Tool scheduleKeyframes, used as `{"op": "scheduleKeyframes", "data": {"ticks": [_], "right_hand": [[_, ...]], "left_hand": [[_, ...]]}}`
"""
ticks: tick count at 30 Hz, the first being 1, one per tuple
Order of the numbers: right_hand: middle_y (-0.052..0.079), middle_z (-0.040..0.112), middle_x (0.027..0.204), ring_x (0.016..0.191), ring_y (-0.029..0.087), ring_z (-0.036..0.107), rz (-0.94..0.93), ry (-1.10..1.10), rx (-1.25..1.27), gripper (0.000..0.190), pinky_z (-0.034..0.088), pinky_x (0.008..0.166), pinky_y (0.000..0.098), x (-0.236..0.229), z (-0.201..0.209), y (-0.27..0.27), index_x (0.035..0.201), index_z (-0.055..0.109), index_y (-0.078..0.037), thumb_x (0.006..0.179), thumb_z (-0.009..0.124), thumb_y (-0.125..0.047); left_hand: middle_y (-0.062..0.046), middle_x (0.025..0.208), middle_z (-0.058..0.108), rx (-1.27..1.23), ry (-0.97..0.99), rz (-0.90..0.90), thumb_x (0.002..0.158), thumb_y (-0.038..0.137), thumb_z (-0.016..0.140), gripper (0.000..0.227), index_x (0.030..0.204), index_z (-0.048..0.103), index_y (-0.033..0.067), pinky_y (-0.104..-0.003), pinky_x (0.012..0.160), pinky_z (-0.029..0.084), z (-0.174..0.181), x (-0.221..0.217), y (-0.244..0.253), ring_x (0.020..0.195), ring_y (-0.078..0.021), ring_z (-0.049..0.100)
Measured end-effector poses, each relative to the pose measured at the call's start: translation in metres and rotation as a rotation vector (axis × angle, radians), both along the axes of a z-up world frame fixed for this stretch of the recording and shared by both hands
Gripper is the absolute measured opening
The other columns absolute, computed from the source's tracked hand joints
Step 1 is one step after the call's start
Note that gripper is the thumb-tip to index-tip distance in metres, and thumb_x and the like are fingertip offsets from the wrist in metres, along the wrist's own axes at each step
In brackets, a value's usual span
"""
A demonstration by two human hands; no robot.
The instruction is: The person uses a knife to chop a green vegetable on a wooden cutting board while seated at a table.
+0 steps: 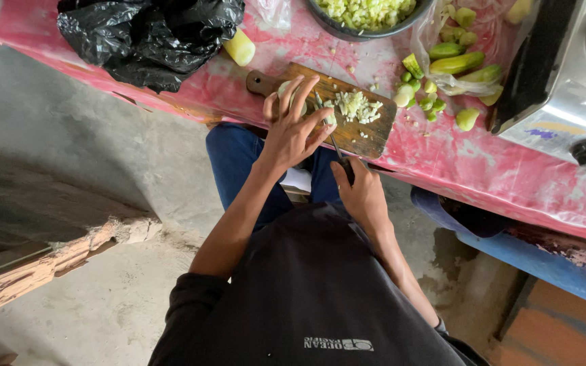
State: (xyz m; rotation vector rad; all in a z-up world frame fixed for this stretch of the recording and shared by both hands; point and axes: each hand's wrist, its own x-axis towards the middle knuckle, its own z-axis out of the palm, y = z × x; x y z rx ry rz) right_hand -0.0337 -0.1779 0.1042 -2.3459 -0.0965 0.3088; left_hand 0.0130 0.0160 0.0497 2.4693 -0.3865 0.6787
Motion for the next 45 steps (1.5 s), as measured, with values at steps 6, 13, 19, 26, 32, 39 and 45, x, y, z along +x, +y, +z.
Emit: {"op": "scheduleKeyframes", "data": {"ticks": [6,13,19,26,32,39,45], "right_hand": [[0.022,0.069,0.076,0.071,0.042,0.068,0.005,-0.005,0.024,0.034,0.051,0.063,0.0456,0.003,-0.002,-0.001,0.1,0.067,0.002,0.1,0.067,-0.032],[0.019,0.07,0.076,0.067,0.034,0.068,0.004,-0.008,0.081,0.033,0.051,0.064,0.0423,0.002,-0.004,-0.004,0.103,0.067,0.002,0.1,0.066,-0.031],[0.003,0.055,0.064,0.052,0.011,0.05,-0.102,0.264,0.349,0.038,0.041,0.047,0.0307,0.001,-0.005,-0.021,0.101,0.063,0.0,0.107,0.054,-0.037],[-0.001,0.048,0.063,0.046,0.006,0.043,-0.22,0.392,0.549,0.041,0.035,0.041,0.0254,0.003,-0.007,-0.031,0.105,0.059,0.0,0.108,0.049,-0.039],[-0.001,0.047,0.062,0.046,0.006,0.042,-0.218,0.374,0.542,0.041,0.035,0.041,0.0254,0.004,-0.006,-0.034,0.105,0.059,0.0,0.107,0.048,-0.039],[-0.001,0.048,0.063,0.048,0.006,0.043,-0.167,0.423,0.466,0.039,0.037,0.042,0.0252,0.006,-0.002,-0.031,0.104,0.06,0.001,0.107,0.049,-0.036],[-0.001,0.049,0.063,0.048,0.006,0.045,-0.147,0.4,0.427,0.039,0.038,0.043,0.0249,0.007,-0.002,-0.027,0.103,0.061,0.0,0.107,0.049,-0.036]], "left_hand": [[-0.003,0.157,0.046,0.01,0.052,-0.087,0.099,0.043,0.073,0.022,0.103,0.074,0.0209,-0.057,0.115,0.02,0.004,-0.003,-0.001,0.15,-0.0259,0.033],[-0.009,0.155,0.045,-0.063,0.02,-0.096,0.101,0.041,0.07,0.03,0.12,0.072,0.0177,-0.058,0.113,0.023,-0.001,0.0,-0.005,0.147,-0.0301,0.036],[-0.001,0.15,0.049,-0.183,0.036,-0.038,0.106,0.033,0.069,0.027,0.127,0.068,0.0161,-0.051,0.118,0.029,-0.015,0.01,-0.007,0.146,-0.0247,0.043],[-0.006,0.154,0.047,-0.003,0.091,-0.195,0.095,0.034,0.075,0.032,0.122,0.073,0.0174,-0.053,0.114,0.018,-0.016,0.023,-0.017,0.147,-0.0255,0.038],[-0.005,0.155,0.047,0.002,0.136,-0.179,0.096,0.034,0.076,0.027,0.117,0.075,0.018,-0.055,0.114,0.016,-0.013,0.028,-0.016,0.149,-0.0249,0.035],[-0.004,0.152,0.051,0.037,0.134,-0.148,0.095,0.034,0.075,0.025,0.113,0.076,0.0176,-0.056,0.114,0.015,-0.021,0.023,-0.008,0.148,-0.0239,0.037],[-0.004,0.15,0.053,0.018,0.144,-0.116,0.101,0.041,0.07,0.029,0.119,0.075,0.0177,-0.055,0.115,0.017,-0.023,0.017,-0.003,0.147,-0.0228,0.039]]}}
